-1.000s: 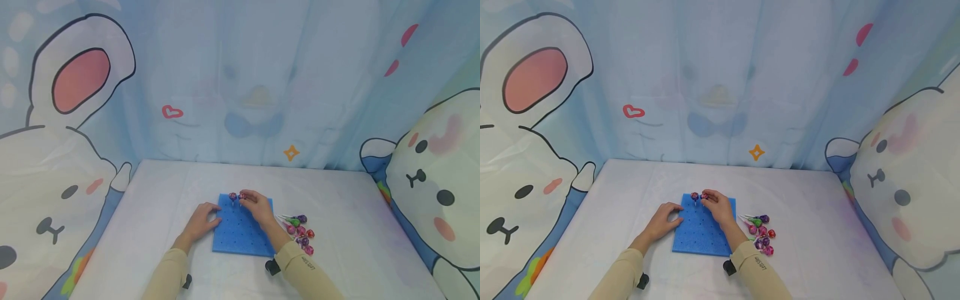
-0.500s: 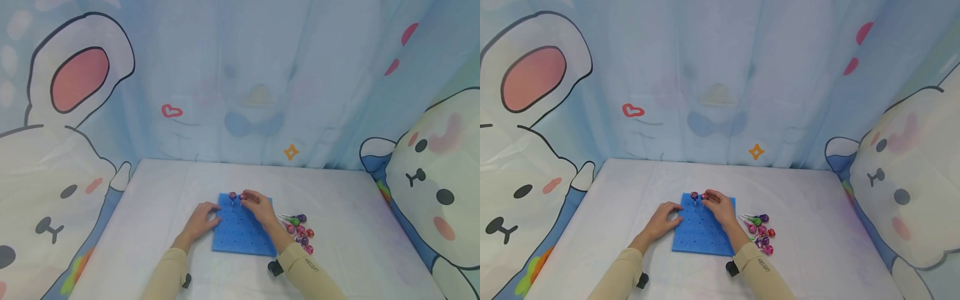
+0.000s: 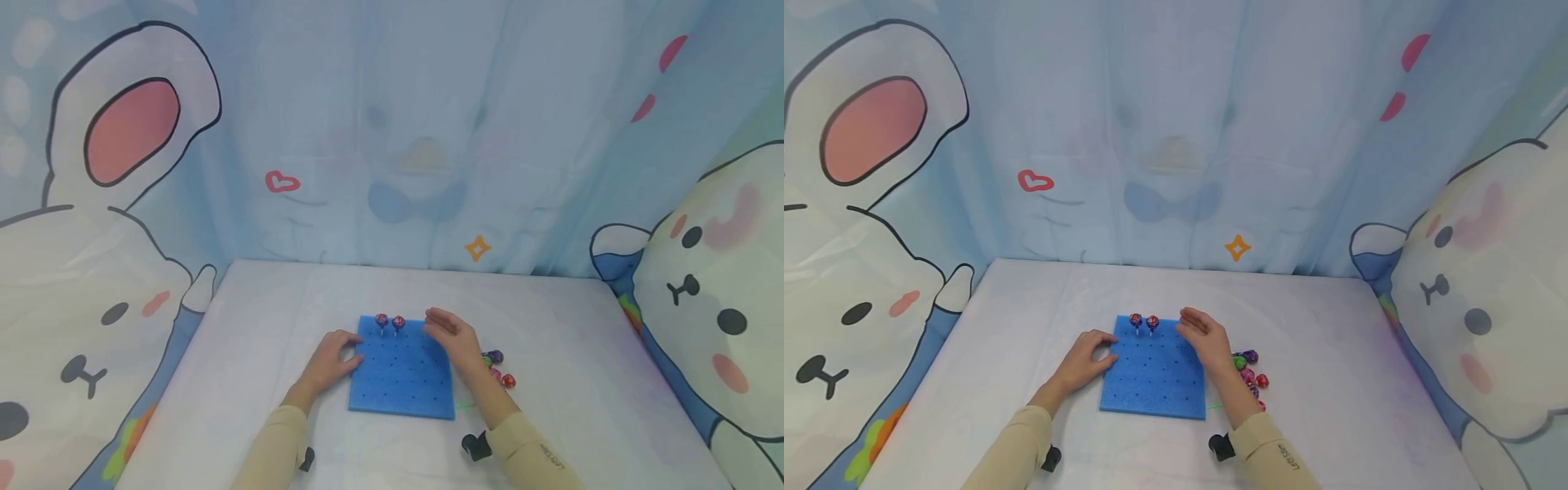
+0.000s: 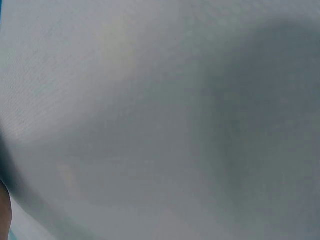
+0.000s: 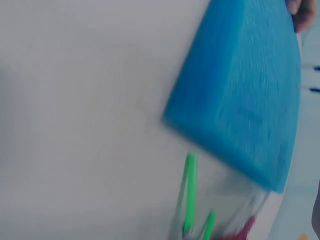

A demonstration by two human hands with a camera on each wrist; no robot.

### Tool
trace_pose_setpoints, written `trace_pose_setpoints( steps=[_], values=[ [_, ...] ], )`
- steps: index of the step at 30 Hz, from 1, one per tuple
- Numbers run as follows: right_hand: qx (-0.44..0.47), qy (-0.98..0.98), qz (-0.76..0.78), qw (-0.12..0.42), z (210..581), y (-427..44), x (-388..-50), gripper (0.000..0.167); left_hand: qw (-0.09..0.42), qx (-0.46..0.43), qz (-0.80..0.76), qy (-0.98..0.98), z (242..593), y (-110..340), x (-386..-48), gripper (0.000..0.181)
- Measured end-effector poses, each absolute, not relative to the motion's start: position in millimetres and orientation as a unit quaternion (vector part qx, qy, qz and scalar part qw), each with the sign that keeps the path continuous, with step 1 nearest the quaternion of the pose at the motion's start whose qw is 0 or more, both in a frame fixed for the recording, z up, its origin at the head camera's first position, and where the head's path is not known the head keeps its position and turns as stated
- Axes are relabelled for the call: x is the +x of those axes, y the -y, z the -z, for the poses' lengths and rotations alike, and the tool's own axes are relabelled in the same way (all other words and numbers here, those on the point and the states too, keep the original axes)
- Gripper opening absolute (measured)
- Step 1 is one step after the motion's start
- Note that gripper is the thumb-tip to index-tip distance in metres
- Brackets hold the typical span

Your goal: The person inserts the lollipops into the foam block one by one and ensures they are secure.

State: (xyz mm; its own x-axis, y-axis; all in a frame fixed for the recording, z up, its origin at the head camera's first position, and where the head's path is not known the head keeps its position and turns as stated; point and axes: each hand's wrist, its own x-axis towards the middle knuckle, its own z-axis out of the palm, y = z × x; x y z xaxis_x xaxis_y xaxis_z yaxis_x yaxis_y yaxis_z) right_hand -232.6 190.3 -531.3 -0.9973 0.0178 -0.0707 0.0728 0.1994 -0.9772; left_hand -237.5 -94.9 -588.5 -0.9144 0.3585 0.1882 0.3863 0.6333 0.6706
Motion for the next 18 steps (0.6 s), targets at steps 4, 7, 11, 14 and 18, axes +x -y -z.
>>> trace_pose_setpoints(
  steps=[4, 7, 11, 14, 18],
  values=[
    [0.031, -0.785, 0.619, 0.006, 529, -220, -225, 0.056, 0.013, -0.201, 0.379, 0.903, 588, 95, -236, 0.033],
    [0.032, -0.793, 0.608, -0.006, 528, -243, -219, 0.058, 0.015, -0.205, 0.379, 0.902, 588, 96, -236, 0.033],
    [0.036, -0.809, 0.586, -0.029, 527, -269, -213, 0.06, 0.017, -0.209, 0.378, 0.902, 587, 96, -236, 0.033],
    [0.044, -0.824, 0.563, -0.047, 528, -286, -211, 0.059, 0.017, -0.208, 0.377, 0.902, 587, 96, -236, 0.032],
    [0.059, -0.845, 0.528, -0.059, 535, -305, -209, 0.058, 0.017, -0.205, 0.377, 0.903, 589, 96, -236, 0.033]
  ],
)
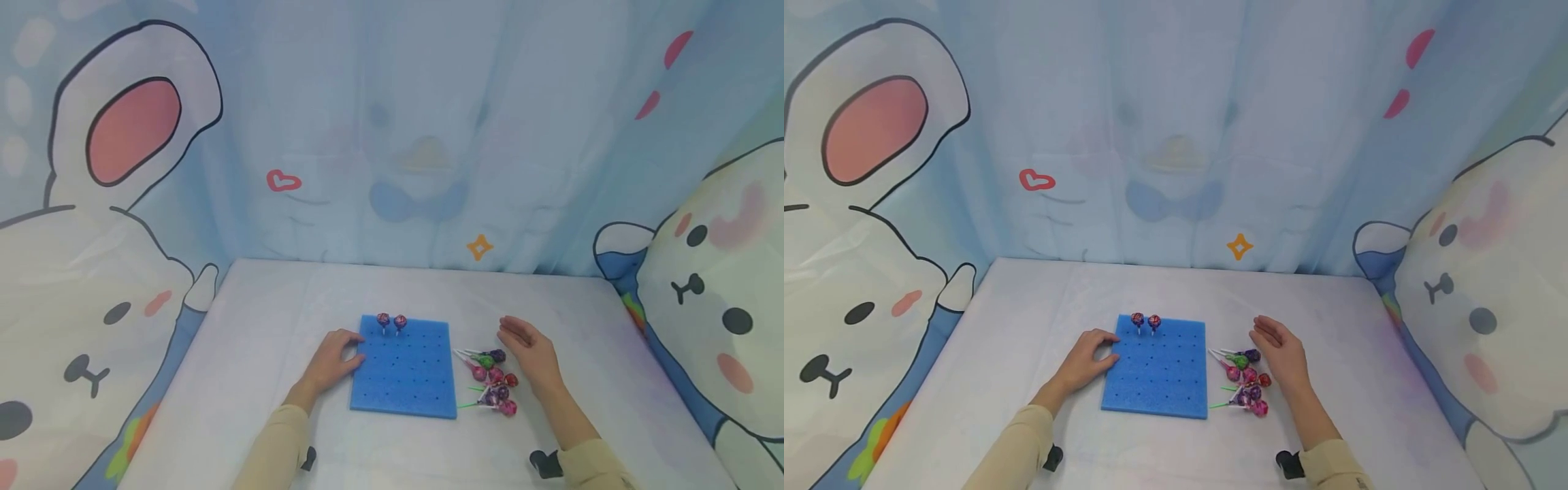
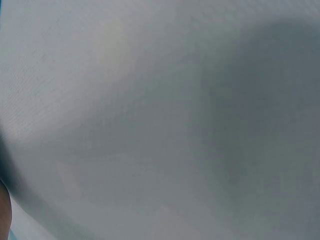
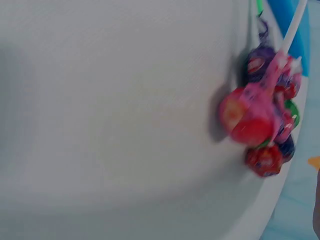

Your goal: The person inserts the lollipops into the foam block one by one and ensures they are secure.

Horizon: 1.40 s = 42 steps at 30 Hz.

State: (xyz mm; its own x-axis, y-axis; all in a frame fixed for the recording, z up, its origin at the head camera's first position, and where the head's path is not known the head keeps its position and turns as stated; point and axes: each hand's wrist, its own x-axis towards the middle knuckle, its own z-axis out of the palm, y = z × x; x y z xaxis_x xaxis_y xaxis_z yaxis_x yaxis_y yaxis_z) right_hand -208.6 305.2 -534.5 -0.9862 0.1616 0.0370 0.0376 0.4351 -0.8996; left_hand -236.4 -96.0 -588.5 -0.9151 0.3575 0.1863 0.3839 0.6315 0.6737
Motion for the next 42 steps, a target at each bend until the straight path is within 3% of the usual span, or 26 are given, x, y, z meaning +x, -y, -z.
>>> trace_pose_setpoints(
  steps=[21, 42],
  values=[
    [-0.098, 0.897, -0.43, -0.022, 559, -320, -198, 0.049, 0.017, -0.199, 0.374, 0.906, 586, 98, -235, 0.032],
    [-0.088, 0.915, -0.391, -0.033, 568, -317, -198, 0.047, 0.019, -0.21, 0.38, 0.901, 590, 97, -237, 0.033]
  ],
)
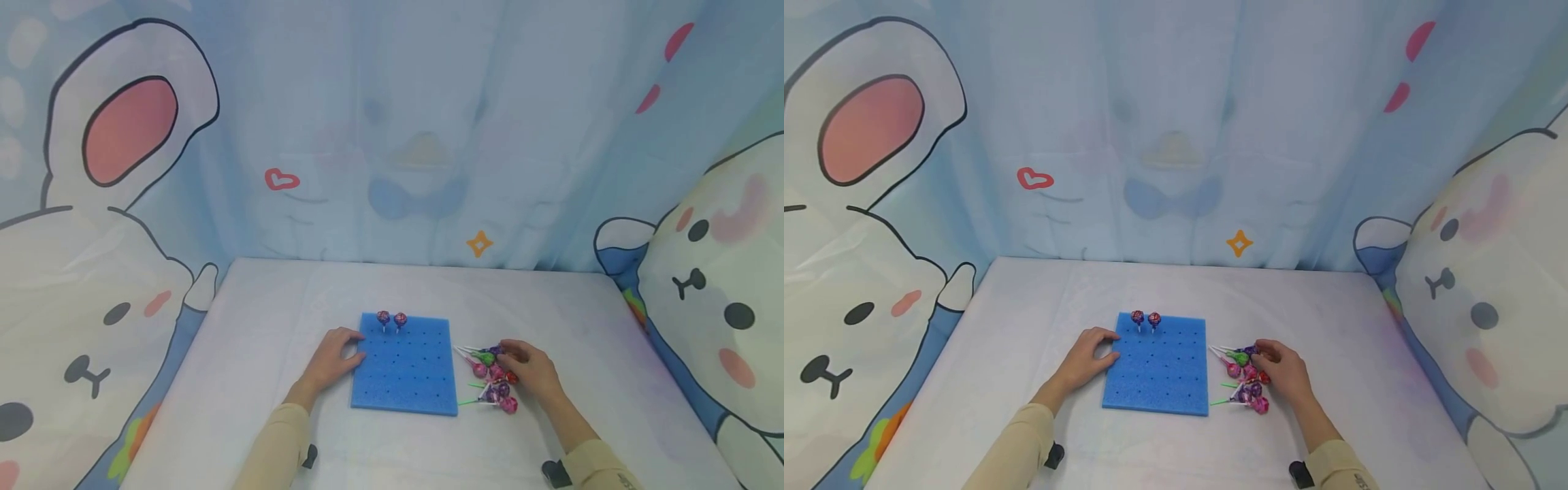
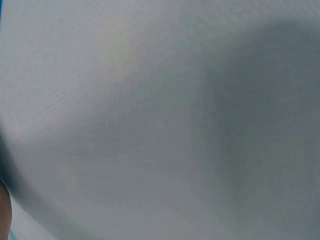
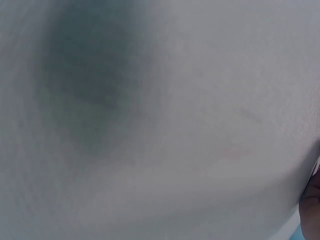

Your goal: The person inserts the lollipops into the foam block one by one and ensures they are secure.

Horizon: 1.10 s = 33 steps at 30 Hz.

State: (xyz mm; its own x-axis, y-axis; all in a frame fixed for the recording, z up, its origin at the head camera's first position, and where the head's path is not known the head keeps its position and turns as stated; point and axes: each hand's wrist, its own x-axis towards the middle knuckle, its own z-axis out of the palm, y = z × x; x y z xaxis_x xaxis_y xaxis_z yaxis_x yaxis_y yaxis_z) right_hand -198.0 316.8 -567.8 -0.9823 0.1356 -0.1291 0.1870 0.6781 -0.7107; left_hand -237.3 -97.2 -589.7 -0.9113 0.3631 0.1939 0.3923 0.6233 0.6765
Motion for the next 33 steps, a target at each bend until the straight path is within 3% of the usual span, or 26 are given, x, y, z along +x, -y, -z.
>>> trace_pose_setpoints(
  steps=[22, 33],
  values=[
    [0.131, -0.859, 0.494, 0.0, 556, -312, -212, 0.051, 0.007, -0.198, 0.37, 0.908, 587, 96, -236, 0.034],
    [0.124, -0.837, 0.531, -0.052, 551, -296, -225, 0.055, 0.004, -0.189, 0.377, 0.907, 587, 95, -235, 0.034]
  ],
)
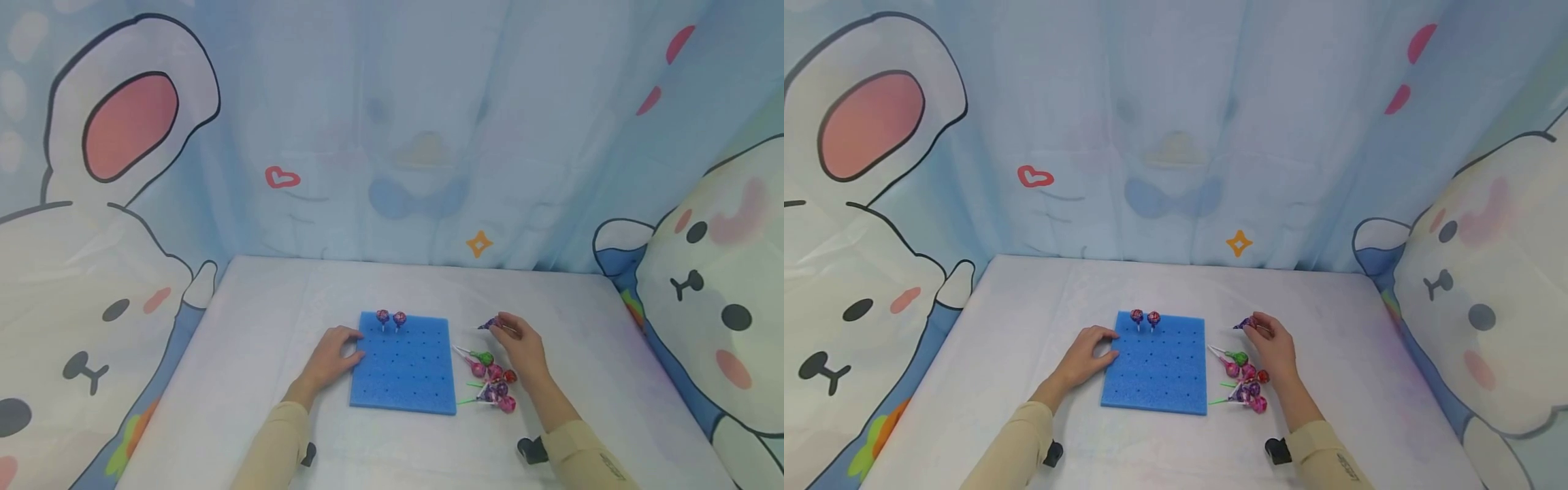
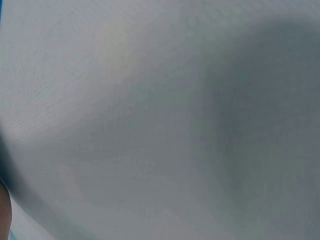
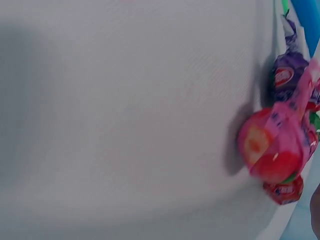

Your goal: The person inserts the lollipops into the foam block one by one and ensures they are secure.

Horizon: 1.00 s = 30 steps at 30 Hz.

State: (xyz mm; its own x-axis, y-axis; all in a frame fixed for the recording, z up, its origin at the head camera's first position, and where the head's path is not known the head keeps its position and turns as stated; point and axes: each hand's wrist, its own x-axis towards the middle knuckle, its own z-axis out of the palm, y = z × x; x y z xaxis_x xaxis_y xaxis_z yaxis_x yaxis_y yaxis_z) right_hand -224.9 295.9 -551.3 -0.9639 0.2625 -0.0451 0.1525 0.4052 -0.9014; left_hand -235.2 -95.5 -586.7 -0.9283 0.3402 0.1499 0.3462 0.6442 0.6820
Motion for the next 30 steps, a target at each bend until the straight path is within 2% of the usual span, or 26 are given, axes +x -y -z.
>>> trace_pose_setpoints(
  steps=[7, 16, 30],
  values=[
    [-0.134, 0.811, -0.565, 0.072, 544, -282, -233, 0.058, 0.004, -0.191, 0.377, 0.906, 587, 95, -237, 0.034],
    [-0.118, 0.784, -0.606, 0.071, 539, -268, -240, 0.052, -0.001, -0.188, 0.379, 0.906, 585, 95, -234, 0.033],
    [-0.042, 0.756, -0.648, 0.077, 534, -241, -244, 0.047, 0.009, -0.197, 0.375, 0.906, 587, 96, -236, 0.033]
  ],
)
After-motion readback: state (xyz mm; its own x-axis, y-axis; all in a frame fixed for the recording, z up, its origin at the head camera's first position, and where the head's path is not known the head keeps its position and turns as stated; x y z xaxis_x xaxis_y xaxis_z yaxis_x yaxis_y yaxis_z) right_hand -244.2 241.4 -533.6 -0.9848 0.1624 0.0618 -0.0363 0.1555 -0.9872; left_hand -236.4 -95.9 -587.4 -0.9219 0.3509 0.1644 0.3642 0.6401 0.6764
